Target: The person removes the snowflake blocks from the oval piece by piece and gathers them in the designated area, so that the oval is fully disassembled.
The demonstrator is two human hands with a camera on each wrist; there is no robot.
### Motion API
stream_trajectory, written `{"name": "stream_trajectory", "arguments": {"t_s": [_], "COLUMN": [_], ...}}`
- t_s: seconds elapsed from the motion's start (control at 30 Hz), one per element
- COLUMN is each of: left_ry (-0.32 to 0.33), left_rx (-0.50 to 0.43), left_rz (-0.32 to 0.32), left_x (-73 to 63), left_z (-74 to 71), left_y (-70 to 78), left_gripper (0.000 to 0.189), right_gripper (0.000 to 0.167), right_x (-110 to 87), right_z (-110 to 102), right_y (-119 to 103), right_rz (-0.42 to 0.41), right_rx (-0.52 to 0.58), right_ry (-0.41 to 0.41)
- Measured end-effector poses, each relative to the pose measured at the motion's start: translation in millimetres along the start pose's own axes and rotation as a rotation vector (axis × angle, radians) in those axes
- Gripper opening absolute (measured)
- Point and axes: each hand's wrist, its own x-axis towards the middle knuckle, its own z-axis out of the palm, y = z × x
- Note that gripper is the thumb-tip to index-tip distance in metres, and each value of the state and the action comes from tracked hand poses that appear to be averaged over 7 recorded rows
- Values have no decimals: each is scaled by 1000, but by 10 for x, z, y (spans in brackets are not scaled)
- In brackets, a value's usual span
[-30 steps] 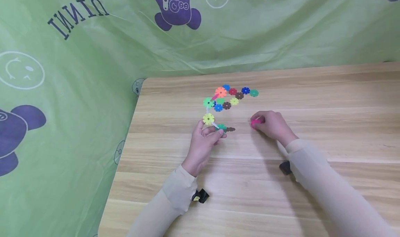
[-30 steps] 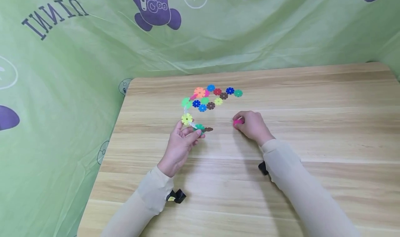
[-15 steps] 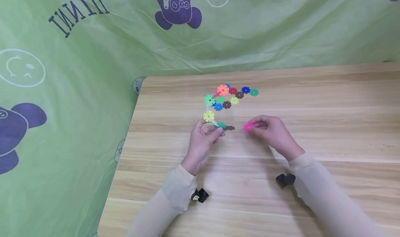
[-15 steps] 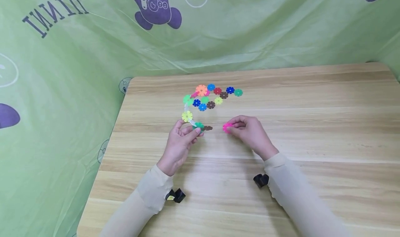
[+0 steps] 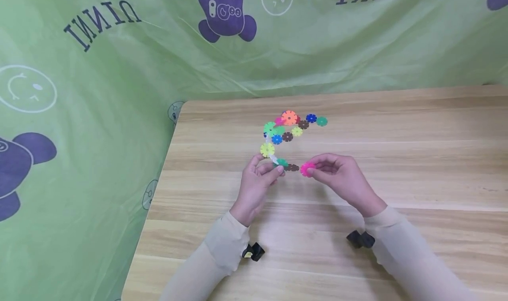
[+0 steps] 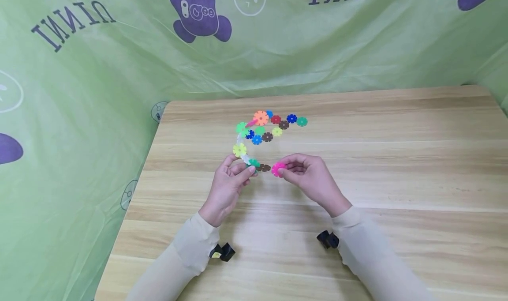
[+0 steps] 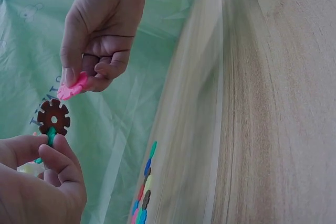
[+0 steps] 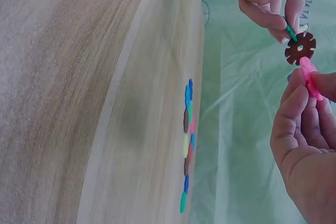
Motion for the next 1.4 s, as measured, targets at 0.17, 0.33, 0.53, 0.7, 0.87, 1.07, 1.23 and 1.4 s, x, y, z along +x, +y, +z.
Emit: {"name": "stream_trajectory", "arguments": {"t_s": [0.17, 0.33, 0.53, 0.7, 0.87, 1.07, 1.23, 1.4], "left_ry": [-3, -21, -42, -48, -47, -24, 13, 27], "left_rx": [14, 20, 21, 29, 39, 11, -27, -72], "left_rz": [-1, -2, -13, -8, -9, 4, -4, -33], "left_x": [-8, -3, -16, -23, -12, -3, -6, -6], "left_z": [10, 9, -6, -13, -16, 11, 37, 42], "left_y": [0, 0, 15, 27, 30, 19, -6, -24], "left_gripper": [46, 49, 52, 60, 59, 45, 28, 17], "right_gripper": [25, 24, 24, 25, 26, 28, 28, 29], "right_x": [-3, 12, 27, 50, 59, 61, 69, 69], "right_z": [24, 38, 53, 66, 63, 87, 117, 149], "right_y": [-10, -5, -10, -13, 2, 17, 26, 46], "right_rz": [-20, -25, -18, -20, 3, -8, 8, 15], "right_rx": [1, 2, 19, 31, 70, 119, 146, 172], "right_ry": [-4, -7, -10, -20, -19, -8, 12, 26]}}
